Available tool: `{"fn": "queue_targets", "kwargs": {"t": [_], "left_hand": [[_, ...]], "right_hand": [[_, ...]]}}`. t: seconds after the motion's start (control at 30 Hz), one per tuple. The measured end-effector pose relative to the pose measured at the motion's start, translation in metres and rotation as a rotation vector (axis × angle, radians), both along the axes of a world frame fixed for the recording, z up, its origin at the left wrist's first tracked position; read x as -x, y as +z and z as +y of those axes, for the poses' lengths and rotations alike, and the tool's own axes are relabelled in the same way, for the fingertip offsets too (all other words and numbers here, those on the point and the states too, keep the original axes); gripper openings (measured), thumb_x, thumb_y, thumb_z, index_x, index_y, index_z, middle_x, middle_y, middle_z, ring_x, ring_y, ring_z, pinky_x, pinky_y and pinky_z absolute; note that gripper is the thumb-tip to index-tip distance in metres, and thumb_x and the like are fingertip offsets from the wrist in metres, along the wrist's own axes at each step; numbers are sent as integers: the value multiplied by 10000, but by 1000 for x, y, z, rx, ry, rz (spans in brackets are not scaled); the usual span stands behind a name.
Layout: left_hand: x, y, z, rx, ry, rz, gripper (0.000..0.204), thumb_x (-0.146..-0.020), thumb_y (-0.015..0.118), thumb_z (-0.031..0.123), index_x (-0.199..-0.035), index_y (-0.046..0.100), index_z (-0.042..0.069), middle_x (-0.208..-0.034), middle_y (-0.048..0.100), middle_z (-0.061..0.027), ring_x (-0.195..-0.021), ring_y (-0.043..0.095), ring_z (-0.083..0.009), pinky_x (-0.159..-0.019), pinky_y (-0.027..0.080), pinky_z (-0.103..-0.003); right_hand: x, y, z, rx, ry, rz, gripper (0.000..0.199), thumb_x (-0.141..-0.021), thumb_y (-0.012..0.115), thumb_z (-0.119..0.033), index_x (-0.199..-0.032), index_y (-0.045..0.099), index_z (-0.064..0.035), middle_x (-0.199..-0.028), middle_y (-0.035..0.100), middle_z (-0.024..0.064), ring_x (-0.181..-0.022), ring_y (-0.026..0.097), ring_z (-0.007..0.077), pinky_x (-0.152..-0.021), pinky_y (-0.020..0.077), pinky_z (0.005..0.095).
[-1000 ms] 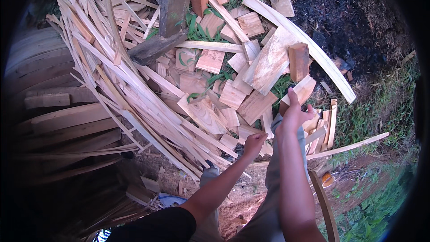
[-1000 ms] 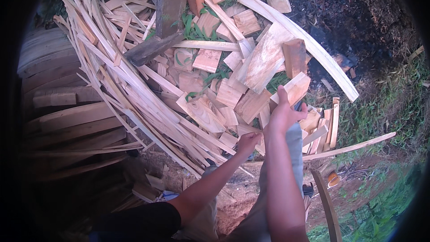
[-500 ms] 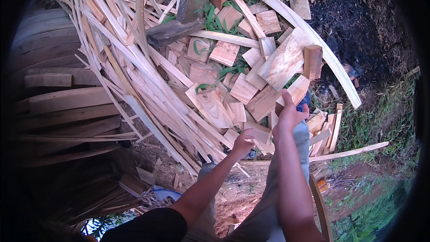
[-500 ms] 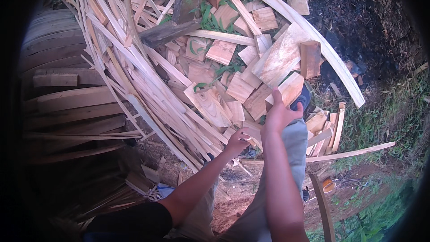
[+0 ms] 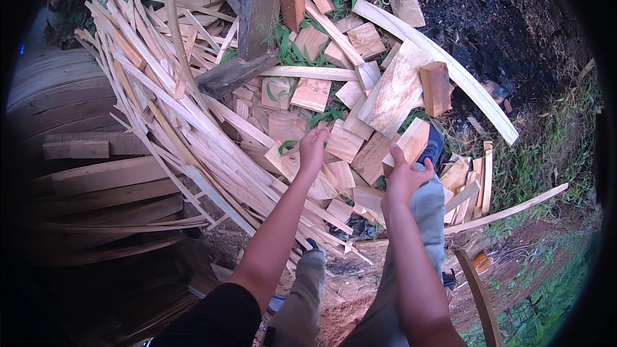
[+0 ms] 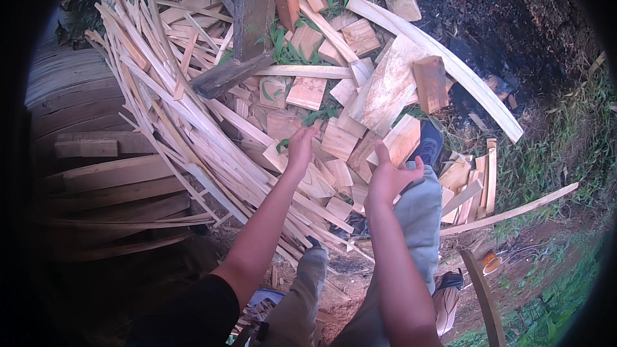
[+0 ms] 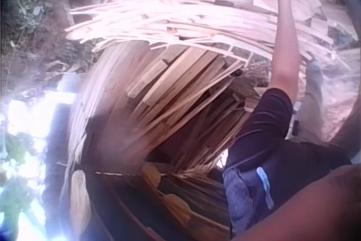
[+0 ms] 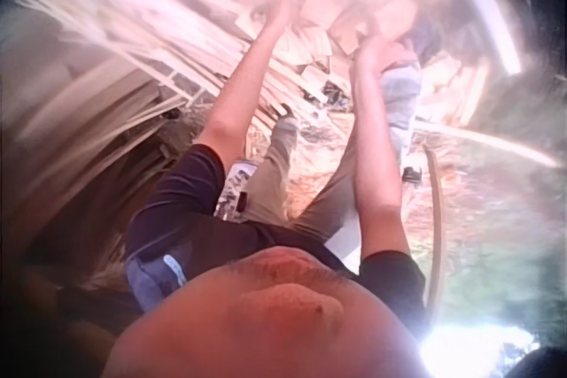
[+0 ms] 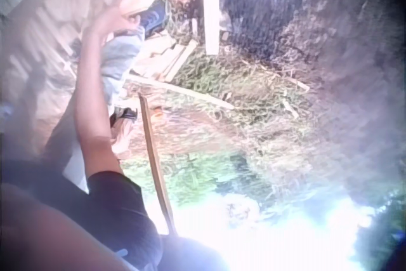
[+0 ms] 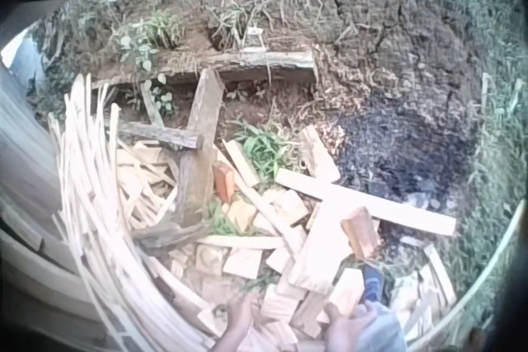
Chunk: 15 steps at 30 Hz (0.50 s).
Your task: The person repeatedly picks up small pieces of wood from a large pile on the ground, briefly turns them over in their hands, and places them back down. The person continues this repetitive handling of individual wood pieces throughout the clip.
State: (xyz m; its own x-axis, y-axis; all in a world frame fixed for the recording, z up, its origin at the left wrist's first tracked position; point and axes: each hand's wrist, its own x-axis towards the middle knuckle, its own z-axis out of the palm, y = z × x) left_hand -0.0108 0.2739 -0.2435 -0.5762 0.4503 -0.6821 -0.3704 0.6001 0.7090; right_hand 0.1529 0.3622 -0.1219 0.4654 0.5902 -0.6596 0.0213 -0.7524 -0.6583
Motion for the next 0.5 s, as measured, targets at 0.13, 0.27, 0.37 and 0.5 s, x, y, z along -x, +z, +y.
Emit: {"fn": "queue_targets", "kwargs": {"t": [0.13, 0.27, 0.37, 0.5], "left_hand": [[40, 1, 40, -108, 21, 129, 244, -952, 593, 278, -901, 689, 60, -622, 338, 83, -537, 311, -42, -500, 232, -245], [23, 17, 52, -79, -48, 126, 181, -923, 608, 203, -974, 683, 47, -723, 438, 51, -641, 403, -55, -575, 316, -236], [13, -1, 24, -52, -109, 169, 229, -863, 645, 55, -1091, 650, 35, -858, 540, -7, -737, 512, -83, -674, 435, -229], [-28, -12, -23, -103, -24, 30, 506, -752, 695, -136, -1221, 572, 12, -1057, 581, -91, -845, 638, -155, -832, 549, -271]], "right_hand": [[-1, 0, -2, -18, -56, 81, 1033, -731, 871, -151, -1475, 158, -89, -1334, 372, 248, -1174, 514, 332, -1003, 442, 415], [-15, -11, -4, -24, -100, 77, 1033, -735, 877, -171, -1470, 154, -94, -1276, 434, 198, -1133, 524, 282, -973, 457, 385], [-9, -8, -6, -9, -110, 114, 1030, -743, 876, -179, -1465, 147, -96, -1266, 473, 183, -1128, 528, 261, -971, 457, 377], [-12, -17, -12, -14, -111, 94, 1014, -744, 871, -183, -1457, 157, -92, -1306, 472, 204, -1153, 526, 270, -998, 437, 383]]}}
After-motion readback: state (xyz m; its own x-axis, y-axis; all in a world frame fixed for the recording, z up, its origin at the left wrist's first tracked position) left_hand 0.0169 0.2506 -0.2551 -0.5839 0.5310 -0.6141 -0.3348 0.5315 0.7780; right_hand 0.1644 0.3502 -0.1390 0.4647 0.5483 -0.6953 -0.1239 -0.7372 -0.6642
